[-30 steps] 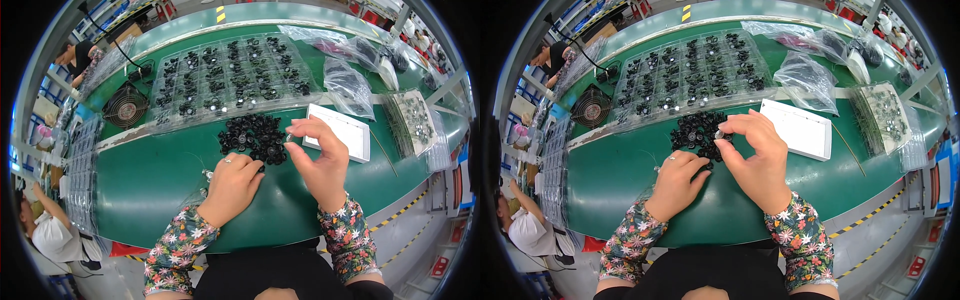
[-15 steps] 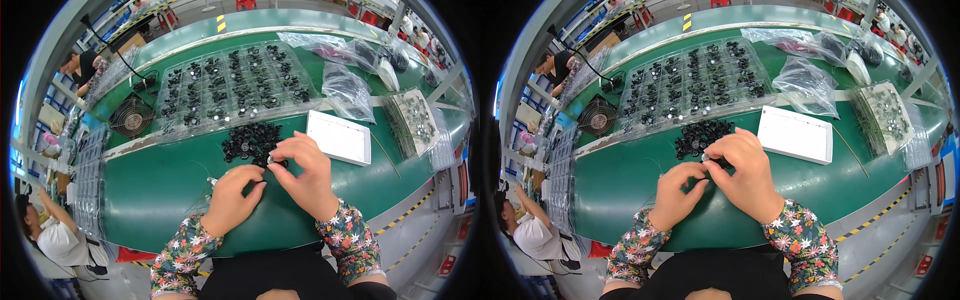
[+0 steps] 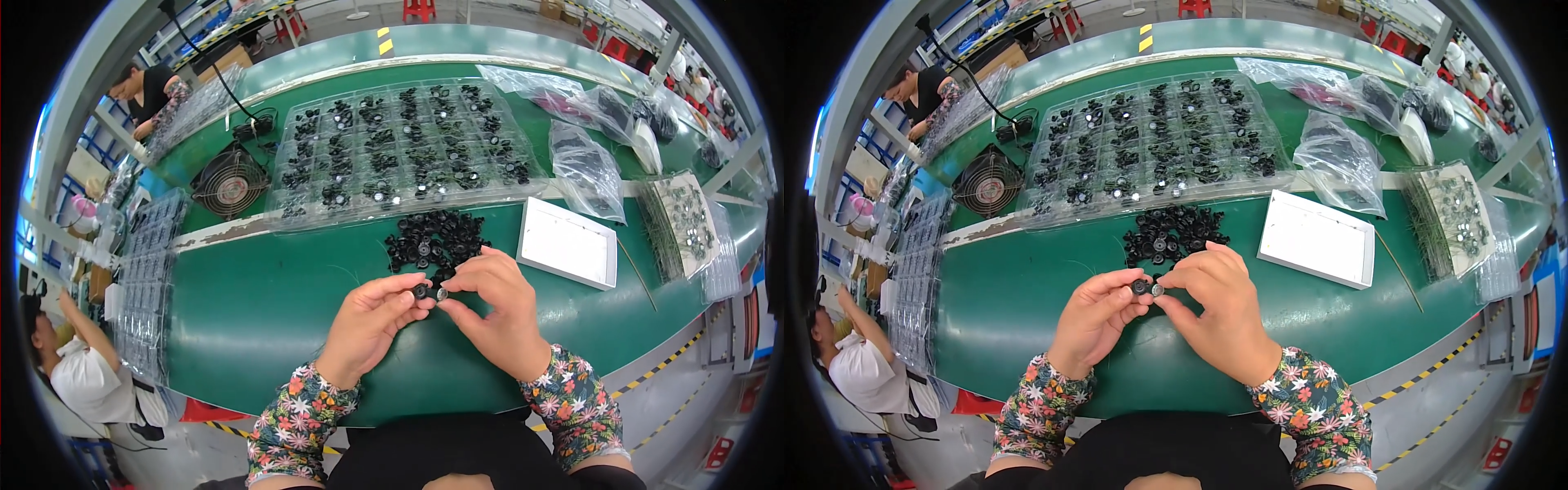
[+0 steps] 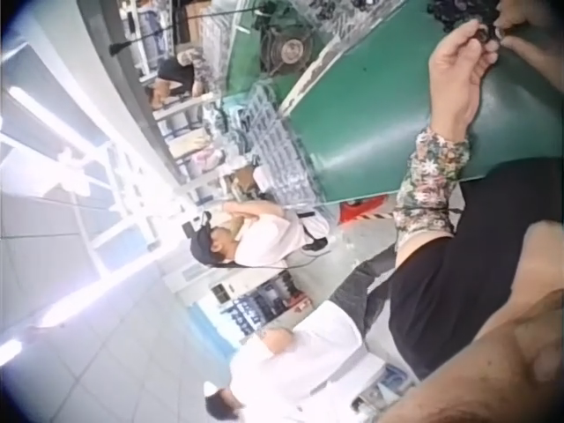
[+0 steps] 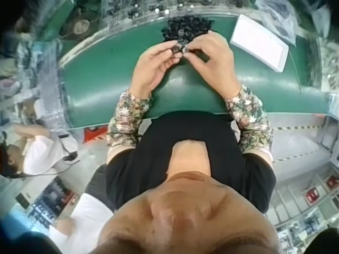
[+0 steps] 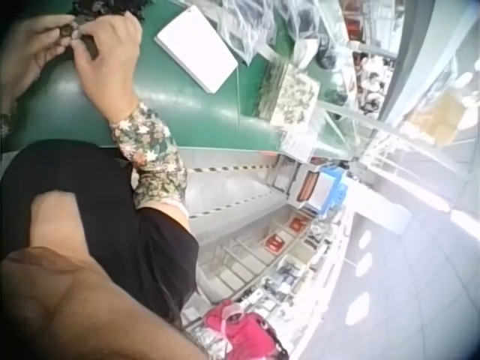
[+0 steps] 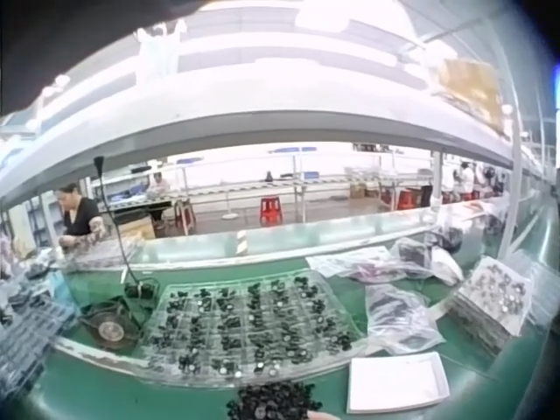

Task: The person assembles small circular electronic components by hand on an assembly line.

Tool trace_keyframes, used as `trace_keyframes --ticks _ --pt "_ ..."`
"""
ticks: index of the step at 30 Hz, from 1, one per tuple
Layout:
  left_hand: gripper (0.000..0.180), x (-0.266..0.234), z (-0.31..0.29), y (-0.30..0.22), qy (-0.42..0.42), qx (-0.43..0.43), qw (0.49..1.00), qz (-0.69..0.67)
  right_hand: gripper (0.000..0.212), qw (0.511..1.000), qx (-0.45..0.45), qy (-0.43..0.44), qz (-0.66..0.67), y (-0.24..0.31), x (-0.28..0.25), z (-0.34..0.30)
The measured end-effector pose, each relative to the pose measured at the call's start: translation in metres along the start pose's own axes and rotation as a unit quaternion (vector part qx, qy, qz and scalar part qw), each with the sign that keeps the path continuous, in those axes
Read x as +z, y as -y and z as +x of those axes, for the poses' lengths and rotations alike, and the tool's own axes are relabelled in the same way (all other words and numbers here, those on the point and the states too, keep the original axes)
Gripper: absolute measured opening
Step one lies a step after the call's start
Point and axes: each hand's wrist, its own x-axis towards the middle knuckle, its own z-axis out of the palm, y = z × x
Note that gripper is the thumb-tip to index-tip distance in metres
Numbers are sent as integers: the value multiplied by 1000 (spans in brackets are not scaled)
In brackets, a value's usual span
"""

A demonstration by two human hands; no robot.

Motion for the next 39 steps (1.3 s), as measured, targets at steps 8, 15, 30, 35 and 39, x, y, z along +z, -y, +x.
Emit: trace_keyframes --ticks 8,15,30,35,39 --pt "26 2 0 5 2 -13 1000 -3 22 1000 -8 -2 -21 6 2 0" --pt "25 0 0 9 14 -1 1000 -4 22 998 -30 -5 -50 6 3 -2" --pt "26 -2 1 8 30 -34 999 -21 21 998 -32 5 -48 7 2 -1" --pt "27 -1 1 7 20 -25 999 19 21 999 -31 7 -43 8 0 0" --pt "26 3 2 6 16 -4 998 62 20 998 -36 11 -47 9 0 0"
